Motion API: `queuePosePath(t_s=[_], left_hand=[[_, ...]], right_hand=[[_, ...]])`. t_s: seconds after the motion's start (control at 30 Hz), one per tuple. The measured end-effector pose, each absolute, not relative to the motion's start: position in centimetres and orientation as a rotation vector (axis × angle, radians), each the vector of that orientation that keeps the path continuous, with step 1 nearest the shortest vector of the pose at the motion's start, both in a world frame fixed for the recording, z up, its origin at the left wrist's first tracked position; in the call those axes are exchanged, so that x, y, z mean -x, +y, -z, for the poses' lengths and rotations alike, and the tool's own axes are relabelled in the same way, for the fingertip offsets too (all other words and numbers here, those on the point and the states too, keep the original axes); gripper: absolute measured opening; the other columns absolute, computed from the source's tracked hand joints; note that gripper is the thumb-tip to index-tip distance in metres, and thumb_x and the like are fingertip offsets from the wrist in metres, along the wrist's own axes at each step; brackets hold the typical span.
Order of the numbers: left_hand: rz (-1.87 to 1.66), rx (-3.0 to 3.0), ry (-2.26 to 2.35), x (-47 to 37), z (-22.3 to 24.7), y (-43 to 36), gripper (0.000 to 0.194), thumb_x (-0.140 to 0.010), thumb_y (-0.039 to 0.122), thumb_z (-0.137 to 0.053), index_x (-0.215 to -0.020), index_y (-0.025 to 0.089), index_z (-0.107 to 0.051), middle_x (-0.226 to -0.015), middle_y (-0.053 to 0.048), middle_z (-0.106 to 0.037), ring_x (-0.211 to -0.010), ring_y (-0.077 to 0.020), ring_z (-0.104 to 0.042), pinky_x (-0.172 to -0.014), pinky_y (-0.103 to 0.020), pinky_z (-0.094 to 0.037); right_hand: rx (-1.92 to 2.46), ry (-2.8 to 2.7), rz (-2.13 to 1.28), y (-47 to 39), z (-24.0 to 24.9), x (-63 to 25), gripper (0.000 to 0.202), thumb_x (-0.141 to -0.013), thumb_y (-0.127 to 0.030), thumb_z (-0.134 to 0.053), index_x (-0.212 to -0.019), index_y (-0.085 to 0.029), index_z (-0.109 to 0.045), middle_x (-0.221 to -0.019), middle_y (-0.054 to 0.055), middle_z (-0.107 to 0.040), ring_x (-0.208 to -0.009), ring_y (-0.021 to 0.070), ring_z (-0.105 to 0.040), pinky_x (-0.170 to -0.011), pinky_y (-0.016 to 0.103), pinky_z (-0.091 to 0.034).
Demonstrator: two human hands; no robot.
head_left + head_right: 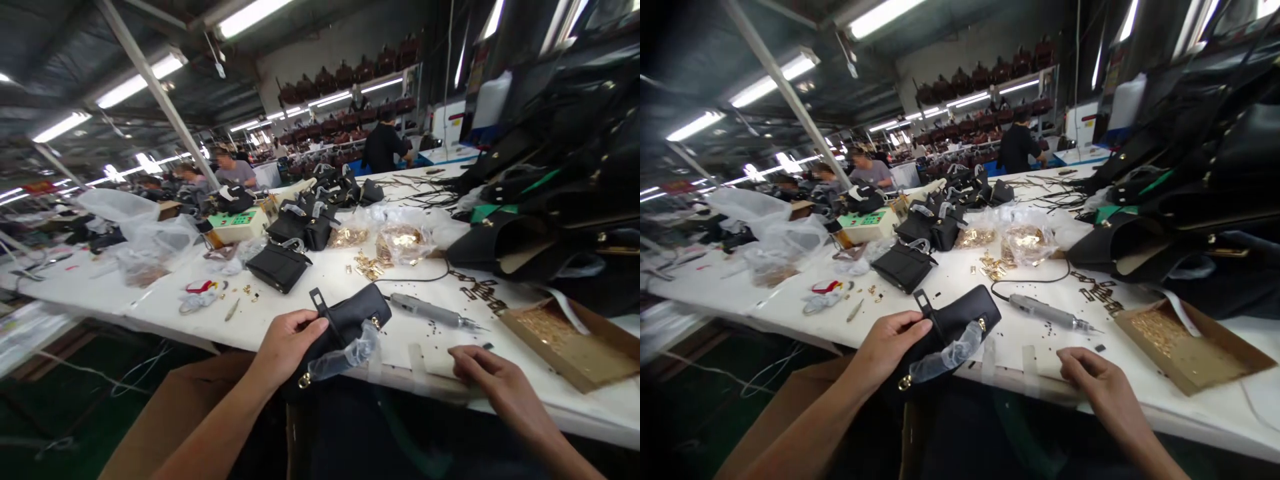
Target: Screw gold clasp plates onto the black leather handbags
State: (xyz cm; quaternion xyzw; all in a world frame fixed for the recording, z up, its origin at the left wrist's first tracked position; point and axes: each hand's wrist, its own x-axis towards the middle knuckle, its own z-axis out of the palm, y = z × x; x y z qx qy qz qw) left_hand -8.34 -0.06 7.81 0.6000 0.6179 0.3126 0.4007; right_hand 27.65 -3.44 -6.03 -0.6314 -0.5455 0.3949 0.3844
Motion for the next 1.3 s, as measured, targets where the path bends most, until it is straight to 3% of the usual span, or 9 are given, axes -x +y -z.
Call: queuePosePath(t_s=[0.33,0.5,0.6,0.7,0.8,0.93,1.03,1.17,1.3], left_hand=[[-0.823,-1.753,1.512,6.0,-8.5,-2.8,0.034,-0.09,0.046,-0.06,-0.081,0.017,-0.074,-0.073,0.0,-0.067,-0.07,-0.0175,-0.058,-0.063,-0.025,-0.04],[-0.92,-1.692,1.408,3.7,-7.2,-6.2,0.029,-0.091,0.043,-0.061,-0.099,0.02,-0.077,-0.096,-0.004,-0.076,-0.091,-0.0229,-0.068,-0.082,-0.028,-0.05],[-1.035,-1.671,1.334,1.8,-5.2,-8.6,0.026,-0.093,0.04,-0.06,-0.099,0.019,-0.075,-0.098,-0.006,-0.075,-0.092,-0.0227,-0.068,-0.086,-0.03,-0.052],[-1.065,-1.576,1.166,-0.2,-3.9,-10.8,0.028,-0.094,0.033,-0.061,-0.115,0.017,-0.07,-0.109,-0.009,-0.073,-0.095,-0.0216,-0.069,-0.085,-0.031,-0.056],[-0.997,-1.575,1.022,-1.0,-4.5,-12.4,0.047,-0.092,0.028,-0.065,-0.138,0.019,-0.06,-0.129,-0.012,-0.068,-0.105,-0.0226,-0.07,-0.082,-0.029,-0.06],[-1.157,-2.007,1.01,0.3,-6.1,-12.8,0.025,-0.09,0.019,-0.066,-0.113,0.023,-0.075,-0.114,-0.007,-0.074,-0.104,-0.0209,-0.07,-0.092,-0.031,-0.059],[-1.31,-2.244,1.198,1.5,-5.5,-11.8,0.034,-0.087,0.014,-0.066,-0.12,0.022,-0.07,-0.116,-0.009,-0.073,-0.111,-0.0231,-0.067,-0.101,-0.038,-0.055],[-0.955,-2.354,1.487,1.1,-2.9,-9.7,0.059,-0.081,0.02,-0.074,-0.138,0.018,-0.057,-0.122,-0.012,-0.072,-0.108,-0.0291,-0.069,-0.097,-0.046,-0.057],[-0.65,-2.492,1.574,-0.7,-1.5,-6.8,0.053,-0.086,0.023,-0.071,-0.136,0.016,-0.059,-0.116,-0.013,-0.075,-0.101,-0.0329,-0.07,-0.094,-0.052,-0.055]], right_hand=[[1.106,-1.638,-0.766,-4.9,-5.6,-17.9,0.03,-0.094,-0.049,-0.061,-0.087,-0.023,-0.074,-0.088,0.004,-0.073,-0.078,0.0205,-0.066,-0.069,0.028,-0.051],[1.194,-1.777,-0.537,-5.6,-5.3,-14.5,0.029,-0.09,-0.05,-0.068,-0.104,-0.025,-0.075,-0.097,0.006,-0.074,-0.087,0.0253,-0.067,-0.08,0.037,-0.051],[1.268,-1.763,-0.493,-6.5,-4.1,-14.0,0.031,-0.087,-0.05,-0.071,-0.104,-0.025,-0.075,-0.101,0.008,-0.075,-0.091,0.0285,-0.067,-0.086,0.042,-0.051],[1.199,-1.671,-0.592,-7.1,-3.5,-14.6,0.027,-0.095,-0.047,-0.06,-0.099,-0.025,-0.075,-0.098,0.008,-0.074,-0.091,0.0271,-0.067,-0.084,0.038,-0.052],[1.106,-1.612,-0.876,-7.1,-4.5,-16.1,0.036,-0.097,-0.052,-0.057,-0.09,-0.023,-0.075,-0.09,0.006,-0.073,-0.084,0.0249,-0.066,-0.074,0.032,-0.051],[0.965,-1.721,-1.331,-6.8,-6.4,-18.1,0.04,-0.092,-0.057,-0.064,-0.084,-0.02,-0.075,-0.084,0.003,-0.071,-0.079,0.0215,-0.062,-0.07,0.029,-0.049],[0.904,-1.752,-1.495,-6.4,-6.0,-18.9,0.036,-0.09,-0.055,-0.068,-0.086,-0.02,-0.076,-0.083,0.001,-0.071,-0.078,0.0192,-0.061,-0.075,0.028,-0.048],[0.984,-1.631,-1.537,-5.5,-3.3,-18.9,0.036,-0.088,-0.055,-0.069,-0.088,-0.02,-0.077,-0.085,0.001,-0.073,-0.08,0.02,-0.063,-0.079,0.029,-0.048],[1.064,-1.564,-1.494,-3.6,-1.0,-18.9,0.041,-0.087,-0.059,-0.067,-0.092,-0.02,-0.078,-0.092,0.003,-0.076,-0.091,0.0249,-0.067,-0.087,0.033,-0.051]])
